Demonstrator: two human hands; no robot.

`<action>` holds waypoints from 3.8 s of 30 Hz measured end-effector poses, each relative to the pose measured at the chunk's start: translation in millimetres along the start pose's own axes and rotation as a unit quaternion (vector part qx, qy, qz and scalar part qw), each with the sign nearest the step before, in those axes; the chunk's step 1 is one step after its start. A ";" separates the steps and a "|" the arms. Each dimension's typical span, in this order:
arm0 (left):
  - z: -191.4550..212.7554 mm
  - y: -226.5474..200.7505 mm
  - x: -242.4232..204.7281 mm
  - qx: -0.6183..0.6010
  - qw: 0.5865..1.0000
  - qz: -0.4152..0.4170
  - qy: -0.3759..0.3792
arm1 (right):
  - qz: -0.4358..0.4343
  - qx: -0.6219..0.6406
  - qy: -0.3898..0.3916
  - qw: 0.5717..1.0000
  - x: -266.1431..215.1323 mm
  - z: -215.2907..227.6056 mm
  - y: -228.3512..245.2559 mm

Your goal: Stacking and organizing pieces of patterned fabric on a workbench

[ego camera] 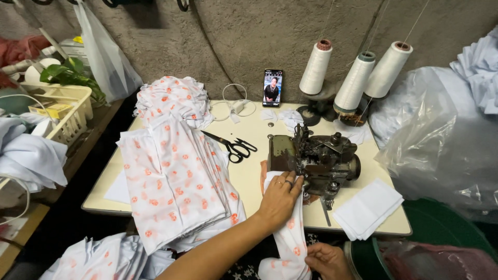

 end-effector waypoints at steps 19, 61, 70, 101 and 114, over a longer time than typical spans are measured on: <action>47.1 1.3 12.2 -0.202 0.975 0.001 -0.096 | -0.044 -0.025 -0.106 0.993 30.5 -39.3 16.2; 57.1 38.6 45.1 -0.355 0.911 0.198 0.071 | 0.001 -0.144 -0.101 0.984 77.6 -50.3 104.8; 52.6 11.0 12.5 -0.265 0.939 0.157 -0.156 | -0.026 -0.278 -0.225 0.934 34.4 -37.3 32.6; 70.4 -68.6 -103.8 -0.524 0.678 0.448 -0.253 | -0.055 -0.133 -0.331 0.933 -31.0 -30.9 99.1; 118.7 -137.1 -60.1 -0.439 0.873 0.142 -0.156 | 0.082 -0.167 -0.236 0.954 -51.7 -76.1 154.7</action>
Point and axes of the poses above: each hand's wrist, its own x-axis towards the middle knuckle, its own z-axis out of the back of the hand, y = z × x, the point moved 1 cm from there along x, towards the middle knuckle, and after that the axes turned 10 degrees about -x, right-handed, at the moved point
